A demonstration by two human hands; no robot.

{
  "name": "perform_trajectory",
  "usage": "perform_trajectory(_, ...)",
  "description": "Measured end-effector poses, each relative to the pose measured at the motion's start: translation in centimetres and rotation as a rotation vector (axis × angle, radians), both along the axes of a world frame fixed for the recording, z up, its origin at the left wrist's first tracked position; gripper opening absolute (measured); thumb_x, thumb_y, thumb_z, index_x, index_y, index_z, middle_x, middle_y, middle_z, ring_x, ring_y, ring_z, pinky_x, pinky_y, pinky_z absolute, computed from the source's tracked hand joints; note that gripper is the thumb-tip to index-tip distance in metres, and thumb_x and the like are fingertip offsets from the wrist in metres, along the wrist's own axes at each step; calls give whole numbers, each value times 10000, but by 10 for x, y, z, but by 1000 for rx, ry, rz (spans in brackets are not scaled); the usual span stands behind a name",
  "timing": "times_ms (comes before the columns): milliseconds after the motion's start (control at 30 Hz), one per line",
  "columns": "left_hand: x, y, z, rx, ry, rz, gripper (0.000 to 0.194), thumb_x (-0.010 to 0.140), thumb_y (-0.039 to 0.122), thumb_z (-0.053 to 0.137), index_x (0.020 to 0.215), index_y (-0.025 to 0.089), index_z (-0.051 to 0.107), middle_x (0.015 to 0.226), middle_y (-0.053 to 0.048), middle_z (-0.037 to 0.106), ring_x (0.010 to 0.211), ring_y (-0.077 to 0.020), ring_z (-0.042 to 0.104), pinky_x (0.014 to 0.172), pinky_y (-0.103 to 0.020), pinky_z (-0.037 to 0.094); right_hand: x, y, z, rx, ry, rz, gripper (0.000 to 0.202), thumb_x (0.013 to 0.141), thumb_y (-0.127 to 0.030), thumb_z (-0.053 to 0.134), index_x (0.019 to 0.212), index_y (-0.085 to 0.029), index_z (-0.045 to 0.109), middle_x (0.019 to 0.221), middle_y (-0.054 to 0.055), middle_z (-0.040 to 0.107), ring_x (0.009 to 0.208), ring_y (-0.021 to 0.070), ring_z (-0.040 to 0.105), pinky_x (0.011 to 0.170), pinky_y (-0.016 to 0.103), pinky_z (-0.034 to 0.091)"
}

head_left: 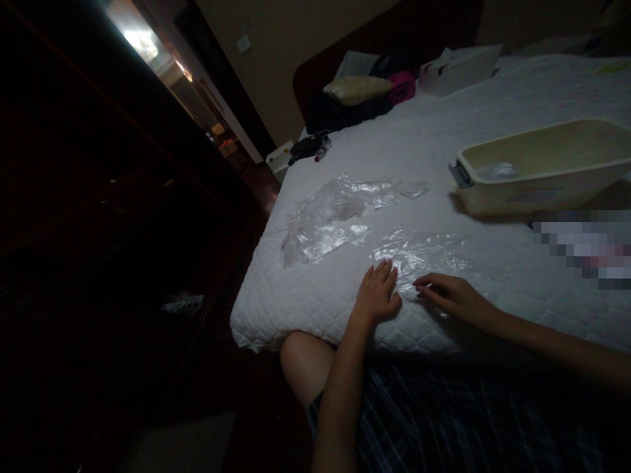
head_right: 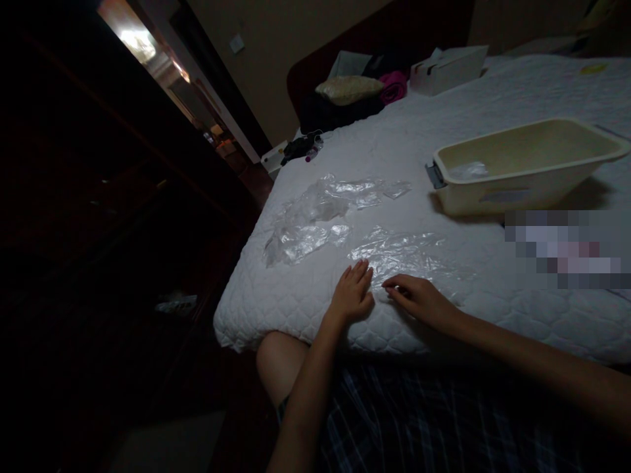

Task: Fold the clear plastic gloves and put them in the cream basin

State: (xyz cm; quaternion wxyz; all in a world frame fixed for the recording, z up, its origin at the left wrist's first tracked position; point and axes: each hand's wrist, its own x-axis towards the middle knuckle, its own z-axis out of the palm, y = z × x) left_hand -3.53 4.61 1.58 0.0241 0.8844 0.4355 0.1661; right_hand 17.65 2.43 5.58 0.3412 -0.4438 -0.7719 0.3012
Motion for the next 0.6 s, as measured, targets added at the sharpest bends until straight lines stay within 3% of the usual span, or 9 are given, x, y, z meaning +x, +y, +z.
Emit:
perform_trajectory(200,1,-1,1,-12,-21,17,552,922,412,452,1398,136,405,1531,-135,352,1454,-238,266,1185,-476,263,1,6,-3,-141,127,-91,365,841,-524,518,937,-207,671,817,73,735,683,212,696,630,334,551)
perform_trajectory(400,2,-2,0,2,-28,26,570,931,456,436,1408,148,390,1532,-127,353,1459,-241,252,1191,-483,245,1,9,4,-128,100,-182,380,829,-549,521,906,-208,670,760,64,725,628,208,672,617,340,530)
perform_trajectory(600,-1,0,3,32,-83,9,579,918,401,459,1433,166,339,1538,-117,346,1471,-254,214,1183,-524,240,-1,7,2,-160,63,-102,356,831,-508,509,923,-207,676,780,62,729,648,203,669,622,325,515)
